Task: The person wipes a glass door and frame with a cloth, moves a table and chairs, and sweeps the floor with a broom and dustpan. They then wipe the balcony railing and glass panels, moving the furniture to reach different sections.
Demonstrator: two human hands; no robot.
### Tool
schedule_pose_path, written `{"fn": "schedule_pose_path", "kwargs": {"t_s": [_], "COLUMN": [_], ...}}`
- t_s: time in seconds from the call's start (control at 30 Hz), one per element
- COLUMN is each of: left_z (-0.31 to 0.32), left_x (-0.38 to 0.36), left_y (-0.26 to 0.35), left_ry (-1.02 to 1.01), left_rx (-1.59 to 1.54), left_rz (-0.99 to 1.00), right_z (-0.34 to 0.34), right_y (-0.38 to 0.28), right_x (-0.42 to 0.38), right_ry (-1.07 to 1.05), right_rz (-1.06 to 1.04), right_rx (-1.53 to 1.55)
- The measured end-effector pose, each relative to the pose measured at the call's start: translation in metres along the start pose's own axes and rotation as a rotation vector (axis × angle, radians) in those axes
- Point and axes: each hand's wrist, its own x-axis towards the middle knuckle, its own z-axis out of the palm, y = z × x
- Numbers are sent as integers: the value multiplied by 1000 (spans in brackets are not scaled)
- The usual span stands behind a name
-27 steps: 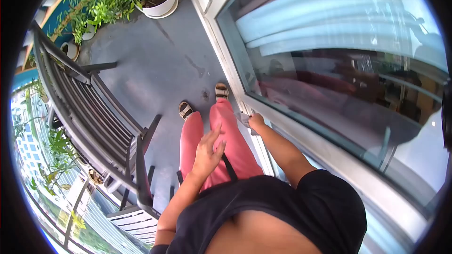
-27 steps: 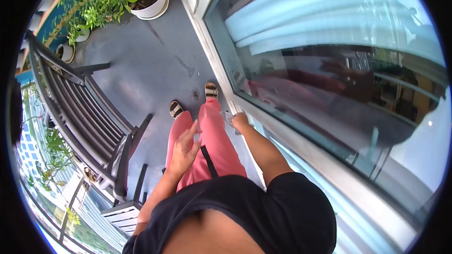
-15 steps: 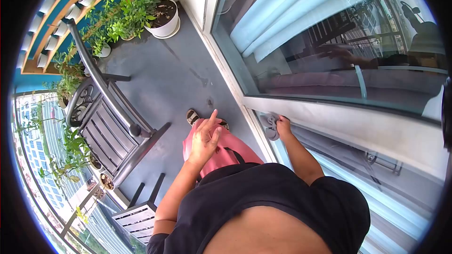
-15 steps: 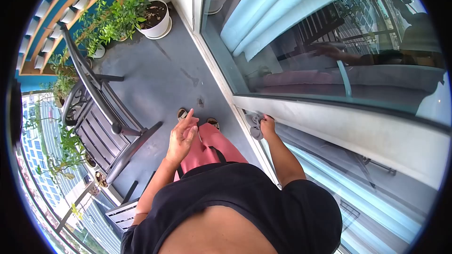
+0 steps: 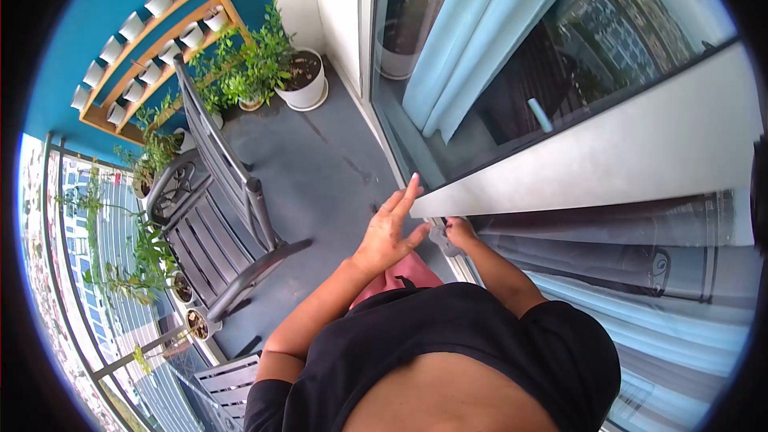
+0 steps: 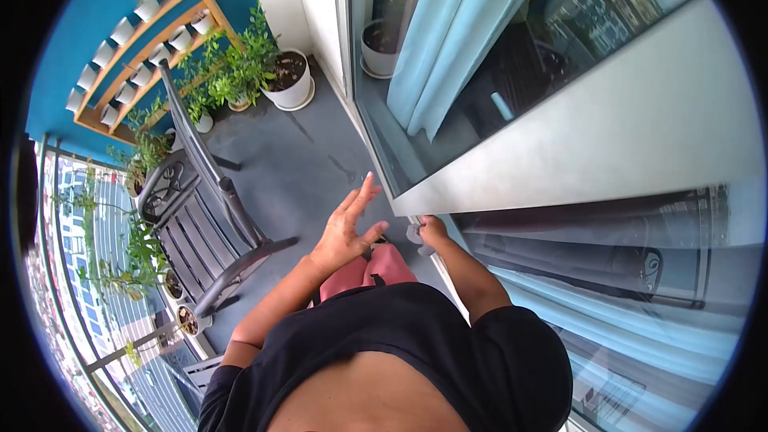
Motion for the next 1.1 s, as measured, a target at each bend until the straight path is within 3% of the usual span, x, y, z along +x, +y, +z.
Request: {"fn": "schedule_pose_path", "kwargs": {"t_s": [0.07,0.13,0.2,0.27,0.33,0.37,0.4,0.47,0.53,0.57,0.63,0.67,0.73,0.77,0.83,0.9,0.93,0.97,1.0,1.07,1.1], "left_z": [-2,-9,-18,-25,-34,-37,-38,-37,-44,-63,-66,-80,-106,-109,-115,-112,-120,-116,-101,-84,-76], "left_x": [2,-2,-8,-19,-25,-32,-39,-52,-69,-80,-100,-113,-125,-122,-114,-110,-114,-123,-108,-137,-144], "left_y": [12,16,22,14,5,5,1,-18,-53,-52,-114,-131,-167,-154,-126,-130,-137,-148,-144,-179,-191], "left_ry": [8,0,-3,10,82,133,130,147,159,194,430,411,681,722,803,1223,1288,1209,1490,1299,1314], "left_rx": [-78,-54,-71,-42,-36,-90,-85,86,-15,-234,-126,-114,-381,-417,-486,-651,-573,-241,-278,88,948], "left_rz": [113,162,109,123,128,88,82,122,-6,-94,-13,-31,-178,-158,-114,-147,-155,-11,-48,52,-87], "right_z": [13,24,116,78,68,90,83,57,65,74,52,37,21,7,17,-14,-24,-28,-35,-44,-37], "right_y": [-26,-45,22,-43,-64,-43,-46,-62,-40,-38,-55,-82,-106,-125,-122,-167,-189,-207,-231,-272,-295], "right_x": [-10,-15,26,-12,-14,11,5,0,36,65,101,103,148,159,247,268,286,316,341,368,386], "right_ry": [65,-250,-189,-277,-362,-478,-485,-444,-433,-355,-173,-86,-94,20,-75,164,269,365,416,853,1055], "right_rz": [-75,61,-301,-207,9,268,268,434,407,347,288,290,129,91,-134,-323,-347,-432,-492,-700,-754], "right_rx": [63,141,-23,-36,303,777,781,1174,1596,1705,1864,1932,2013,2002,2050,1944,1901,1741,1747,1218,1072]}}
